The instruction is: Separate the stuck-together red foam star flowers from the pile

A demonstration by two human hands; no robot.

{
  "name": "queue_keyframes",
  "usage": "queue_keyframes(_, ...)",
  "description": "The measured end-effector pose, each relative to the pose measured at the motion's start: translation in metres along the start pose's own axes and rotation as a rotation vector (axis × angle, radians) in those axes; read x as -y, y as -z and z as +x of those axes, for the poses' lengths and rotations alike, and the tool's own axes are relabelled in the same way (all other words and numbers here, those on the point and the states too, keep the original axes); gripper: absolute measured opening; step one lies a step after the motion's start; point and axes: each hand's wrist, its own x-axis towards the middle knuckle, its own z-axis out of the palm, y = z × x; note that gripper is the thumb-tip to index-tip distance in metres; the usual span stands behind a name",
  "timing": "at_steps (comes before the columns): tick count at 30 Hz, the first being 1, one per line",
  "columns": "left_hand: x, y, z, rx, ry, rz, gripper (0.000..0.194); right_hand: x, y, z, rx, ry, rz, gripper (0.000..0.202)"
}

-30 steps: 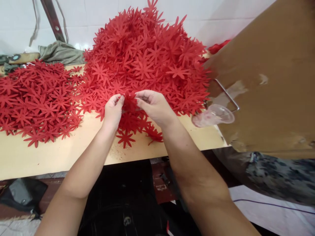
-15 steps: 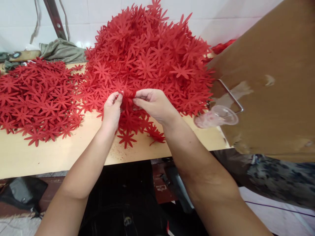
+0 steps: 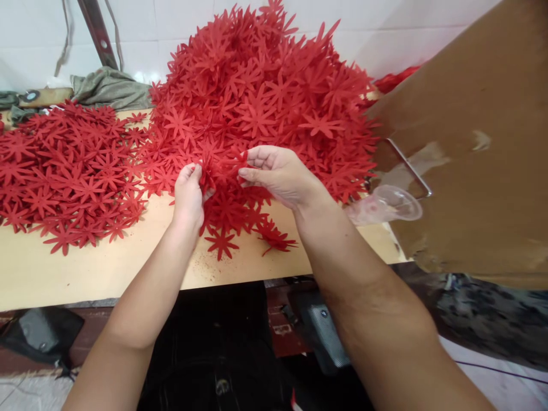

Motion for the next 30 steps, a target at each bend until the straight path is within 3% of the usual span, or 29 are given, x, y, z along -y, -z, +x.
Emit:
queue_keyframes(4, -0.002, -0.001, -0.002, 0.077, 0.015, 0.059, 0.018, -0.002, 0.002, 0.004, -0.011, 0.06, -0.054, 0.036)
queue_keyframes(9, -0.003, -0.002, -0.005, 0.22, 0.016, 0.143, 0.033, -0.004, 0.0, 0.008, -0.047, 0.105, -0.155, 0.05)
queue_keyframes(15, -0.003, -0.002, -0.008, 0.221, 0.006, 0.162, 0.025, 0.001, -0.001, 0.009, 0.02, 0.142, -0.158, 0.052)
queue_keyframes(23, -0.005, -0.004, -0.012, 0.299, 0.023, 0.114, 0.012, -0.004, -0.004, 0.011, -0.017, 0.1, -0.153, 0.061)
queue_keyframes(30, 0.0, -0.001, -0.008, 0.299, 0.002, 0.082, 0.014, 0.0, -0.011, 0.01, 0.007, 0.093, -0.166, 0.049)
